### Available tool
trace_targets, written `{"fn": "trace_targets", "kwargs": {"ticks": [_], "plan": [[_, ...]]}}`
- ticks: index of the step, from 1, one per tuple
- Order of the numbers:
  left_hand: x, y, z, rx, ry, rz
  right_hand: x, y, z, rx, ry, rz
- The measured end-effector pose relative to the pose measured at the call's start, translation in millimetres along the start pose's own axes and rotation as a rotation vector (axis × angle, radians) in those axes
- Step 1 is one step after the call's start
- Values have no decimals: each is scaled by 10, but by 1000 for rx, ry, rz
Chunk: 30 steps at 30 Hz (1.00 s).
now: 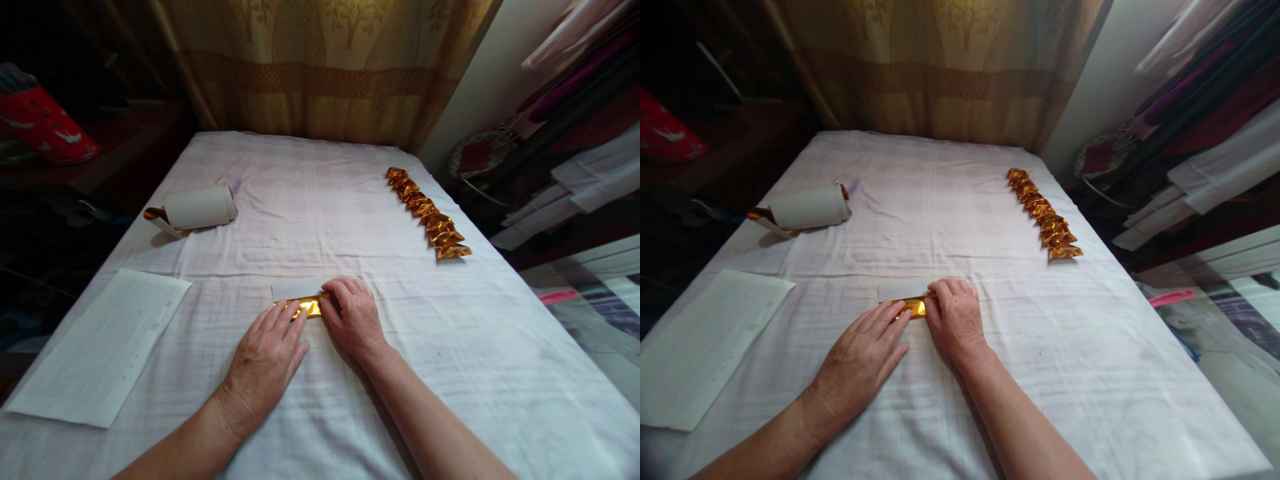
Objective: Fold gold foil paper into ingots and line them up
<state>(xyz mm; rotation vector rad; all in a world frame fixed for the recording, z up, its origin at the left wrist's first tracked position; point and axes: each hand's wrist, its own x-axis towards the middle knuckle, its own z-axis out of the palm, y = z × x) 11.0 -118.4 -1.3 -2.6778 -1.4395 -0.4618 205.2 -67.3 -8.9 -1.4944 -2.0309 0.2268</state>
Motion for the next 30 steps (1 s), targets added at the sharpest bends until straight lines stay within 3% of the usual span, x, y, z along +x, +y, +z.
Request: {"fn": "trace_targets", "kwargs": {"ticks": [15, 30], "plan": [[40, 16, -9, 45, 29, 21, -5, -141, -28, -75, -33, 31], [37, -7, -15, 29, -1, 39, -58, 173, -122, 144, -166, -136]]}}
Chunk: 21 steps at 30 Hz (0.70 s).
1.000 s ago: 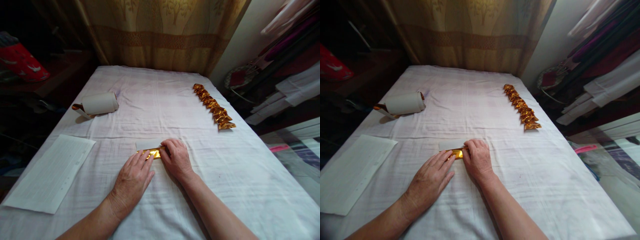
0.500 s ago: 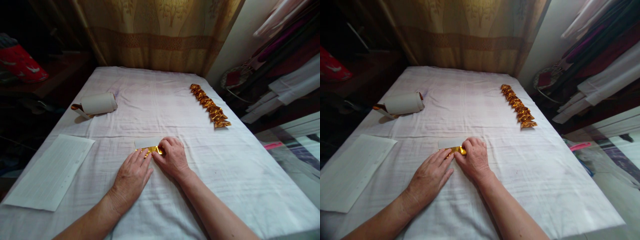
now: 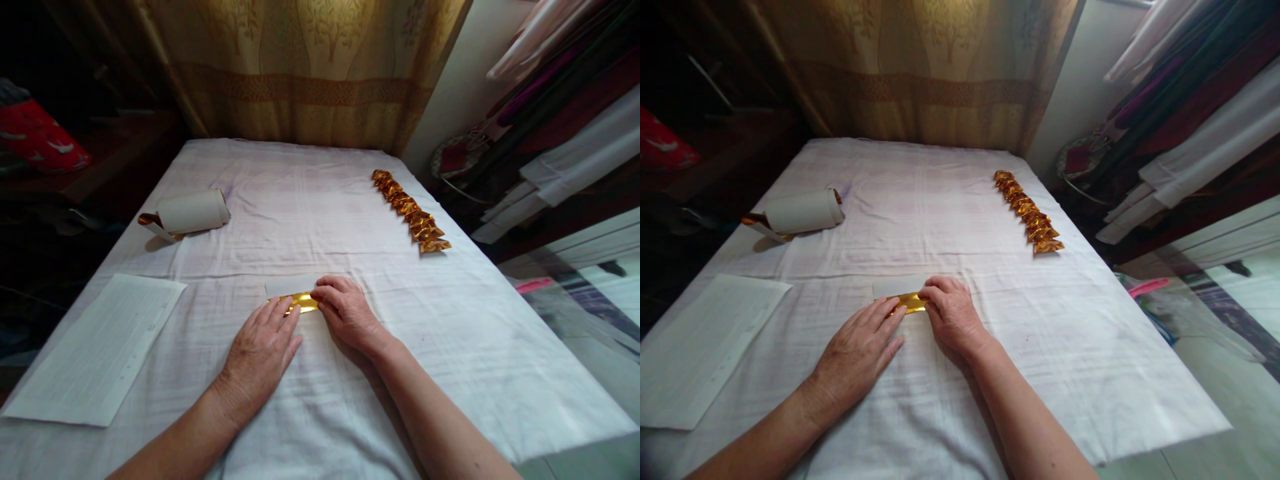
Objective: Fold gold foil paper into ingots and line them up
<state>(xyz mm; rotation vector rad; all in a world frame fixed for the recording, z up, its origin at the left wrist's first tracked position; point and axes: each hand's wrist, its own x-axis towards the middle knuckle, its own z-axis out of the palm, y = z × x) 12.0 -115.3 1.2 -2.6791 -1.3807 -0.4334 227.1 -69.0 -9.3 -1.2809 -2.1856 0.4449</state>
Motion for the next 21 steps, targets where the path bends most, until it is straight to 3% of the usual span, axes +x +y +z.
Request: {"fn": "trace_targets", "kwargs": {"ticks": [8, 21], "plan": [[13, -6, -17, -26, -29, -9, 9, 15, 31, 3, 24, -14], [-274, -321, -141, 111, -59, 15, 19, 64, 64, 5, 43, -45]]}}
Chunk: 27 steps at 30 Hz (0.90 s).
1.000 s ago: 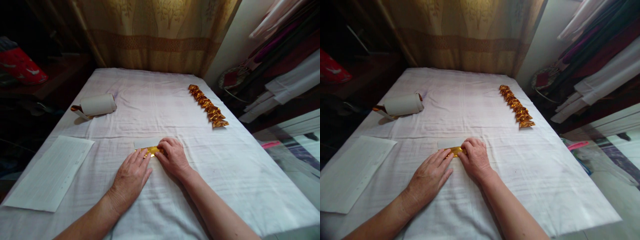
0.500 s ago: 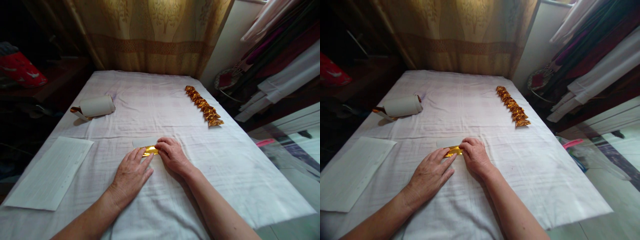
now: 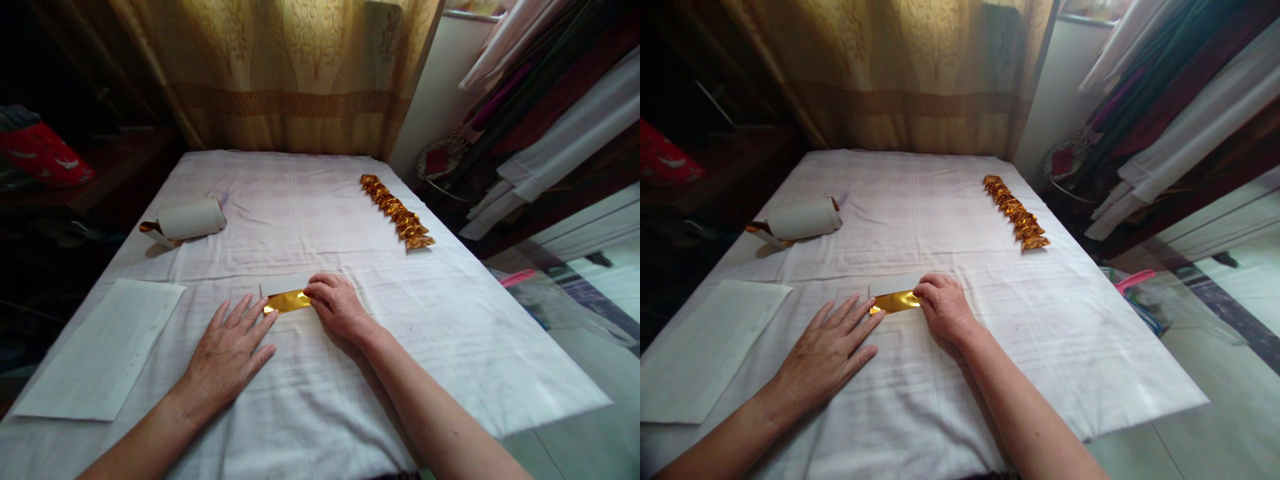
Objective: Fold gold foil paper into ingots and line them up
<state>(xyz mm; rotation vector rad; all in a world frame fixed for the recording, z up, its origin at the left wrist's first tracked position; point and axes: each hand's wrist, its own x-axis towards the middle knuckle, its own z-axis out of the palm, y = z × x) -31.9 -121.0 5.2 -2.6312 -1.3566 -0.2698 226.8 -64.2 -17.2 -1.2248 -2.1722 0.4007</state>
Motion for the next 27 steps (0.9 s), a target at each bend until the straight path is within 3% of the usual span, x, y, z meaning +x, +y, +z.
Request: {"fn": "trace_targets", "kwargs": {"ticks": [12, 16, 20, 23, 27], "plan": [[-78, -160, -10, 19, 46, 110, 2, 58, 27, 0, 28, -49], [-12, -184, 23, -9, 81, 164, -5, 45, 48, -6, 104, -36], [49, -167, 105, -36, 112, 166, -44, -140, -5, -171, 212, 11], [57, -148, 155, -32, 101, 145, -96, -374, 1, -258, 81, -71], [36, -152, 160, -35, 76, 131, -134, -608, 82, -209, -267, -86]]}}
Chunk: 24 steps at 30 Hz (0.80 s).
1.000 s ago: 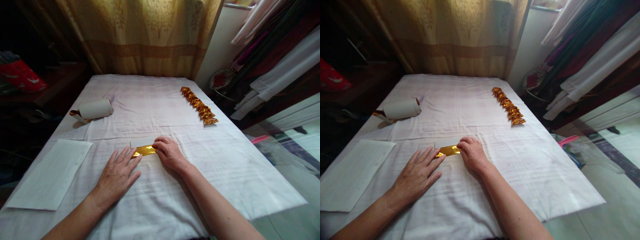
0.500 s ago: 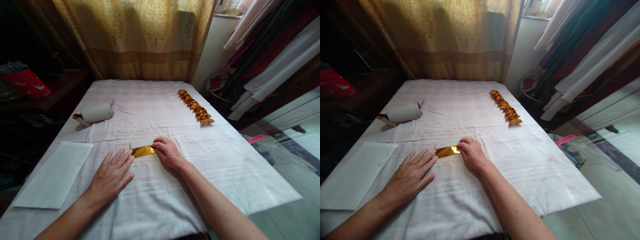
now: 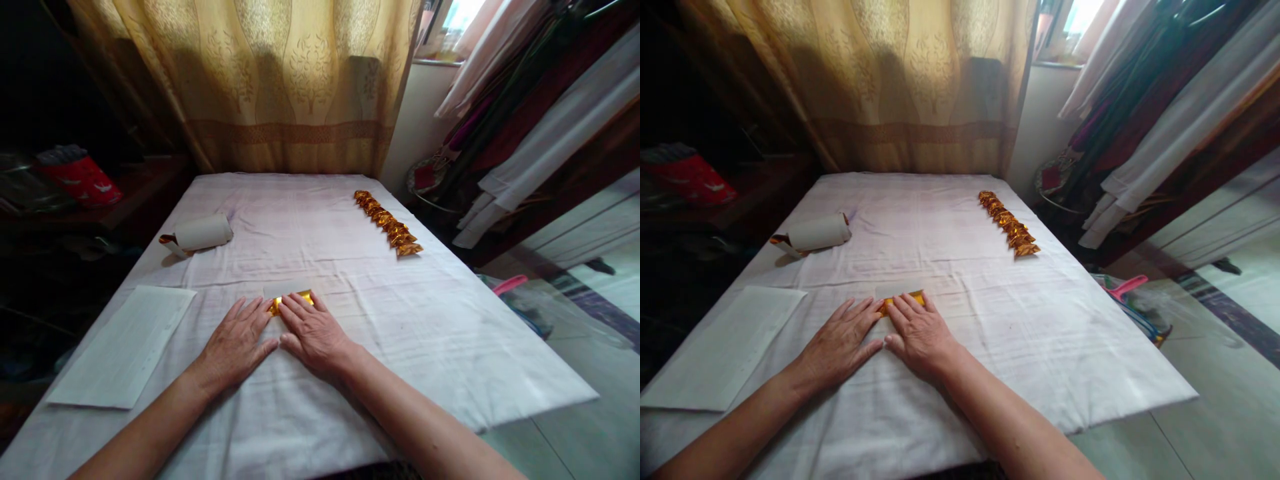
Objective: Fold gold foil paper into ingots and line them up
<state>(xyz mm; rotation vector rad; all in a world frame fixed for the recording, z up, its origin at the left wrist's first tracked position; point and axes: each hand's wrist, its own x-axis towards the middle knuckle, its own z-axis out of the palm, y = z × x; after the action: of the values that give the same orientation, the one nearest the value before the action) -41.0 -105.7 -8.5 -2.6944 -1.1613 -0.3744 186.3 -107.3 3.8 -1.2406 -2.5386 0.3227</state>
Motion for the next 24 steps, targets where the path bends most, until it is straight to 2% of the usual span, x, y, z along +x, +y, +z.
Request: {"fn": "trace_targets", "kwargs": {"ticks": [4, 10, 17, 21, 24], "plan": [[-10, -17, -34, -17, -32, -12, 6, -10, -28, 26, -164, 38], [20, -2, -85, -15, -136, -47, -141, 191, -185, -19, -240, 183], [31, -22, -124, -80, -184, -58, -203, 297, -178, -79, -185, 190], [78, -14, -90, -82, -186, -73, -62, 349, -198, -156, -117, 192], [217, -1, -34, -66, -153, -95, 93, 423, -231, -203, -97, 235]]}}
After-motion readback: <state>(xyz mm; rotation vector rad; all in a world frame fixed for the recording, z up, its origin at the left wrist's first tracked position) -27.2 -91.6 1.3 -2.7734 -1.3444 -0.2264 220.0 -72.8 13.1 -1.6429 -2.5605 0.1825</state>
